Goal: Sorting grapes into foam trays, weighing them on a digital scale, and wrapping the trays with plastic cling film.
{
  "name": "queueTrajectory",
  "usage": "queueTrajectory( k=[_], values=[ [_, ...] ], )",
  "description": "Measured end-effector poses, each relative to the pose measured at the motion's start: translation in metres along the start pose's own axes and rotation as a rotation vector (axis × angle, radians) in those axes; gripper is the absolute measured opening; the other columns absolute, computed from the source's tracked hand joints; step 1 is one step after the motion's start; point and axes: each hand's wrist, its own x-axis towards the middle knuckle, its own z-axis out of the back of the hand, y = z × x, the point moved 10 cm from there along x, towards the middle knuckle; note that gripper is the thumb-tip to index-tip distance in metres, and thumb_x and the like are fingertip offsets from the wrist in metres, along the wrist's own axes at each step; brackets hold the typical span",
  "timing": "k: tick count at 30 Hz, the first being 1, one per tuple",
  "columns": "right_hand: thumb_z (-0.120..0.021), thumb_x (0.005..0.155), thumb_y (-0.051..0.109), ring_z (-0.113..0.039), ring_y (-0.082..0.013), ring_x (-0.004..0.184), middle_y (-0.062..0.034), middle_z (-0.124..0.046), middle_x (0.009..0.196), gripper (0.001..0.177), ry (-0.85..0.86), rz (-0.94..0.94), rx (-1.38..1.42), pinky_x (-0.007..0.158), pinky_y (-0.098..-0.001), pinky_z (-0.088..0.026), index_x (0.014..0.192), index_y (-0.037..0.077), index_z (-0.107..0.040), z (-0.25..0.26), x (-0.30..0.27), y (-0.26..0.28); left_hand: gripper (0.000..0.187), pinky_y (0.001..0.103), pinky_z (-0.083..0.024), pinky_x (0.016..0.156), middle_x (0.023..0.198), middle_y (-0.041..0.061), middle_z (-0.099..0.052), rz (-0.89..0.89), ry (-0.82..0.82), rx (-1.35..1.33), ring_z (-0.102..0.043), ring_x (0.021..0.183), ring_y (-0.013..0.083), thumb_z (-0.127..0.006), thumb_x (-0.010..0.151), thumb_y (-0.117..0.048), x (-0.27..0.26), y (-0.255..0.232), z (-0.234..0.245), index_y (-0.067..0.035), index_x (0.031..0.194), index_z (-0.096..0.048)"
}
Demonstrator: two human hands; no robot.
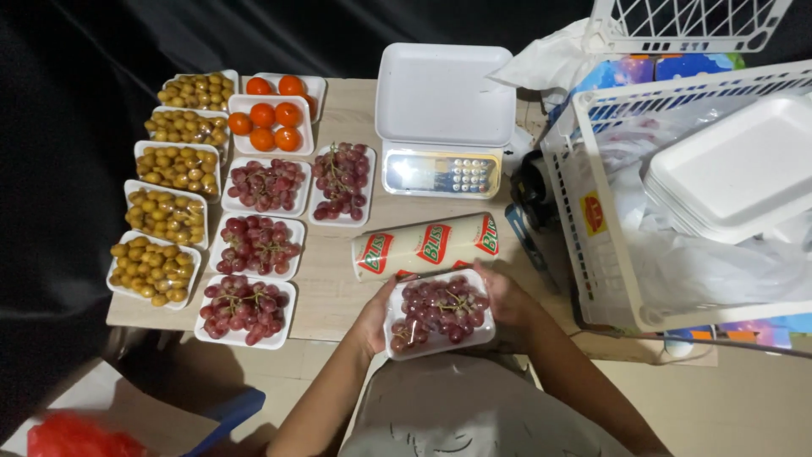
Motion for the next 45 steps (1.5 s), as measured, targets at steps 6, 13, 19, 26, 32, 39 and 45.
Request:
queueTrajectory(
  k=[6,13,19,26,32,39,45],
  values=[
    [-0.056,0.106,0.033,-0.073,-0.0289,0.097,-0.0081,-0.075,0.094,0.025,-0.959,0.908,-1.337,0.082,-0.0402,-0.058,0.113,0.018,-0.074,0.121,0.022,0.136,0.044,0.052,-0.049,0.107,0.131,0.012,-0.069,-0.009,0.013,0.017,-0.065,0.120,0.0357,-0.048,0.102,-0.052,0.010,0.000,0.010,-0.031,0.136,-0.066],
    [-0.040,0.108,0.031,-0.062,-0.0366,0.125,-0.0231,-0.054,0.139,0.045,-0.709,0.533,-1.694,0.100,-0.0466,-0.053,0.152,0.024,-0.051,0.078,0.030,0.108,0.042,0.026,-0.055,0.049,0.115,0.010,-0.075,0.070,0.119,0.059,-0.065,0.068,0.0260,-0.050,0.097,-0.056,-0.007,-0.010,-0.002,-0.038,0.130,-0.068],
    [-0.034,0.103,0.072,-0.069,-0.0370,0.113,-0.0217,-0.069,0.120,0.072,-0.718,0.198,-1.282,0.084,-0.0508,-0.060,0.140,0.015,-0.057,0.049,-0.037,0.112,0.046,0.063,-0.046,0.105,0.133,0.015,-0.067,0.061,0.128,0.067,-0.062,0.120,0.0424,-0.053,0.097,-0.051,-0.015,-0.038,0.006,-0.029,0.136,-0.065],
    [-0.063,0.095,0.046,-0.059,-0.0437,0.126,-0.0268,-0.059,0.135,0.062,-0.571,0.299,-1.214,0.105,-0.0565,-0.048,0.136,0.000,-0.057,0.045,-0.065,0.110,0.056,0.063,-0.047,0.102,0.136,0.020,-0.064,0.095,0.193,0.157,-0.062,0.120,0.0436,-0.054,0.093,-0.053,-0.034,-0.055,-0.002,-0.025,0.142,-0.061],
    [-0.065,0.092,0.026,-0.049,-0.0430,0.131,-0.0284,-0.052,0.131,0.057,-0.535,0.609,-0.830,0.112,-0.0525,-0.037,0.138,-0.004,-0.049,0.052,-0.074,0.109,0.055,0.060,-0.049,0.101,0.132,0.019,-0.066,0.088,0.183,0.187,-0.064,0.118,0.0417,-0.056,0.094,-0.049,-0.039,-0.059,0.002,-0.020,0.141,-0.062],
    [-0.056,0.099,0.036,-0.074,-0.0328,0.093,-0.0117,-0.073,0.089,0.031,-0.422,0.839,-1.825,0.084,-0.0451,-0.058,0.126,0.022,-0.062,-0.022,-0.068,0.100,0.053,0.061,-0.050,0.100,0.127,0.020,-0.069,0.106,0.159,0.162,-0.066,0.114,0.0421,-0.060,0.092,-0.049,-0.035,-0.048,0.017,-0.021,0.137,-0.066],
    [-0.060,0.099,0.020,-0.068,-0.0276,0.066,-0.0055,-0.067,0.066,0.019,-0.173,1.635,-1.680,0.063,-0.0351,-0.053,0.098,0.024,-0.079,-0.095,-0.128,0.145,0.049,0.058,-0.050,0.101,0.127,0.017,-0.070,0.141,0.167,0.173,-0.066,0.114,0.0396,-0.058,0.094,-0.048,-0.054,-0.049,-0.003,-0.023,0.135,-0.067]
  ],
)
